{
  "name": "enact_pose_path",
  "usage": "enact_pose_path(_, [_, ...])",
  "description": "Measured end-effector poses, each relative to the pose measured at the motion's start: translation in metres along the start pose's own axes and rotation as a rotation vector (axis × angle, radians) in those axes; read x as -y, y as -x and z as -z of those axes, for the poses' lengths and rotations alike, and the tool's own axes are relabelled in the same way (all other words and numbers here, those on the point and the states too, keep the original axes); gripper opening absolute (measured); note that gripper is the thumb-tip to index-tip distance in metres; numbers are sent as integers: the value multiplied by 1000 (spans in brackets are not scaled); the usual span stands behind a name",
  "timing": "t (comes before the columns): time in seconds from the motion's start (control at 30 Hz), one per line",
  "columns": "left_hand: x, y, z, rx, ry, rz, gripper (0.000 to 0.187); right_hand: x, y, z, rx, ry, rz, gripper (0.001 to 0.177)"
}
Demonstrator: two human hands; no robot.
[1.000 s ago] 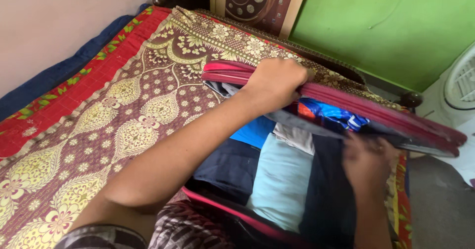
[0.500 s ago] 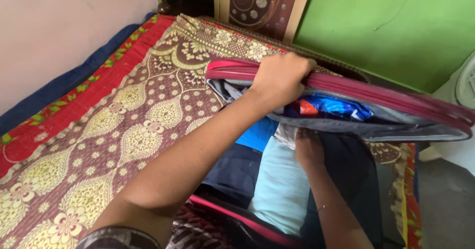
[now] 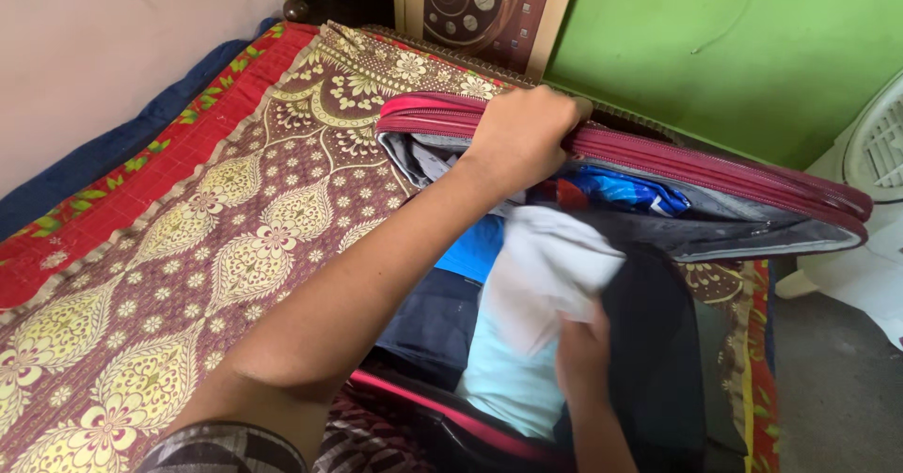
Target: The person packs clothing items into a suitcase by placing folded shirts and pants into the main compartment and smaller items into the lid pocket.
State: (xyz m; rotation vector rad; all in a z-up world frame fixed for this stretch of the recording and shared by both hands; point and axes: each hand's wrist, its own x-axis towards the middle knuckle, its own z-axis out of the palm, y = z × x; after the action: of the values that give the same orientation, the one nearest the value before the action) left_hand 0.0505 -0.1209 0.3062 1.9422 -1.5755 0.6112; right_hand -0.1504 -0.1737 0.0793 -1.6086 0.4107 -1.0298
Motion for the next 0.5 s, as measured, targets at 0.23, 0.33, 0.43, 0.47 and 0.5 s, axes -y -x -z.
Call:
enact_pose_path(0.23, [-13, 22, -2, -275, -164, -150, 37, 84, -53, 50, 115, 30, -249, 60])
enact_pose_path(0.33, [-18, 41, -15, -417, -263, -134, 36, 117, -130, 90, 401, 328, 179, 34])
enact_pose_path(0.43, [-32, 69, -50, -434, -43, -7, 27, 147, -174, 110, 391, 815, 239, 47])
enact_pose_path(0.47, [-47, 81, -66, -254, 4, 37, 27, 151, -179, 111, 388, 908, 280, 53])
enact_pose_path(0.5, [-59, 88, -80, -74, 51, 80, 28, 153, -181, 111, 385, 1001, 320, 59])
